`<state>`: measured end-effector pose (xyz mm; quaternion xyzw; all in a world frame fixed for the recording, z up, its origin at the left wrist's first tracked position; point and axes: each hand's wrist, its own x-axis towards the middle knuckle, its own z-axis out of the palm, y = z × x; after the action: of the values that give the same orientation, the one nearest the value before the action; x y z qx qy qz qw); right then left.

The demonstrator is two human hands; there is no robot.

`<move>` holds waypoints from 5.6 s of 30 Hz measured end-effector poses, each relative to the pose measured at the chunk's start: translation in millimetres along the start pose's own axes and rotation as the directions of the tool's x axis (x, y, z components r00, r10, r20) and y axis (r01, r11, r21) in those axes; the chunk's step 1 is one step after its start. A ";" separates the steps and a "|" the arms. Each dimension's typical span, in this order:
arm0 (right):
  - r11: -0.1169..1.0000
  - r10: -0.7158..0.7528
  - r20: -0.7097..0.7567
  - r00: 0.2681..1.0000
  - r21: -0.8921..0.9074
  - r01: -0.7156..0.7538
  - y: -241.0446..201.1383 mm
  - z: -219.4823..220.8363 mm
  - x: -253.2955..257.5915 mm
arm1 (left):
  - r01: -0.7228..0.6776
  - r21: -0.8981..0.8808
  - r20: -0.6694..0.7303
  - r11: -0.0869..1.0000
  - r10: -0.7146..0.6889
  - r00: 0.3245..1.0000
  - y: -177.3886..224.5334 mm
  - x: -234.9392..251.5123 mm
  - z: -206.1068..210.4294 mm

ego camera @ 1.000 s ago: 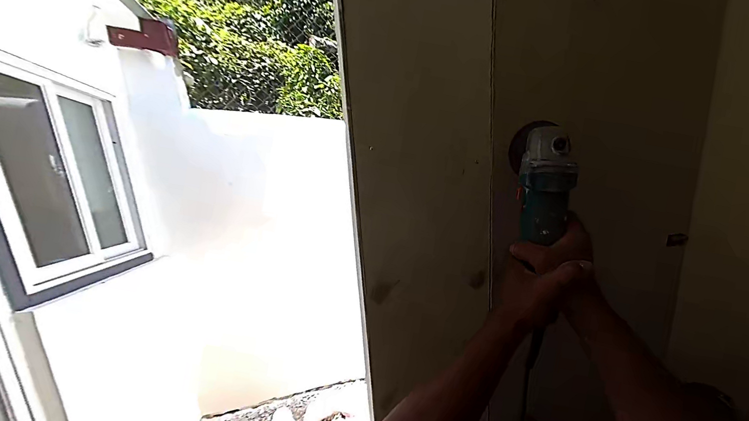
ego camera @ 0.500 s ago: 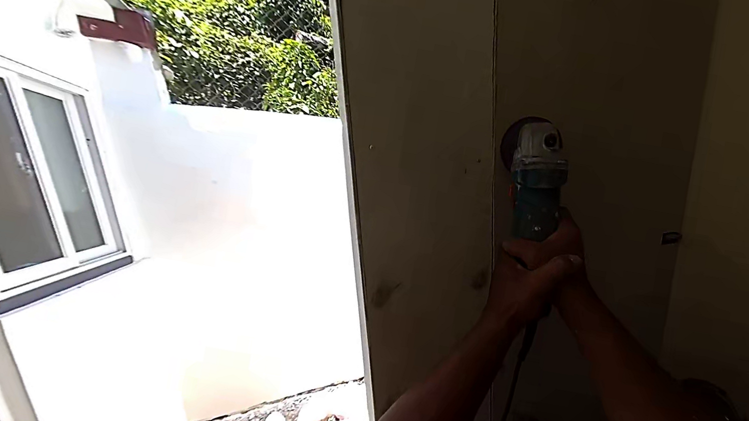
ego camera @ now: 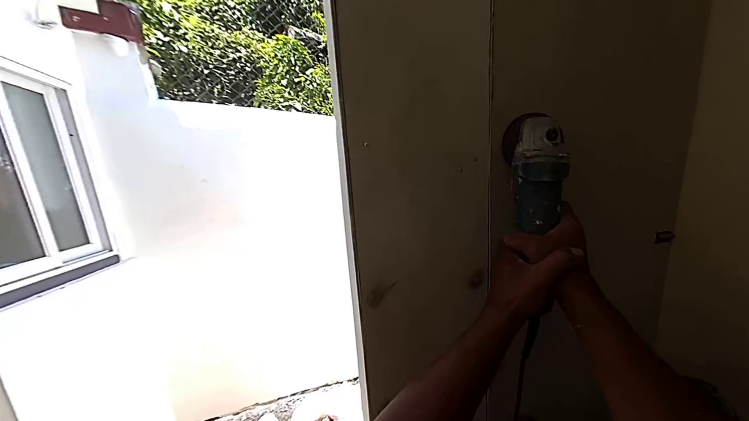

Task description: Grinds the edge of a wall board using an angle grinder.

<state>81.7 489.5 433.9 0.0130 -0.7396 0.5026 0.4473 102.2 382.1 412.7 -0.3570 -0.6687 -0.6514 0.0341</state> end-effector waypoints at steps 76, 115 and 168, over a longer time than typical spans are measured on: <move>0.995 0.064 -0.015 0.998 -0.074 -0.065 -14.8 -0.3 0.4 | 0.066 -0.097 -0.015 0.993 -0.068 0.998 22.0 -15.4 4.4; 0.993 0.064 0.057 0.996 -0.106 -0.058 -48.0 3.6 -67.1 | -0.047 -0.241 -0.085 0.969 0.027 0.996 -9.5 -45.0 -11.3; 0.987 -0.025 0.115 0.993 -0.156 0.043 0.6 14.5 -46.1 | -0.045 -0.221 -0.087 0.974 0.027 0.996 1.8 -46.8 -14.1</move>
<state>99.7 459.0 400.9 0.0184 -0.8009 0.4330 0.4132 132.0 349.0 392.5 -0.3432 -0.5831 -0.7356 0.0335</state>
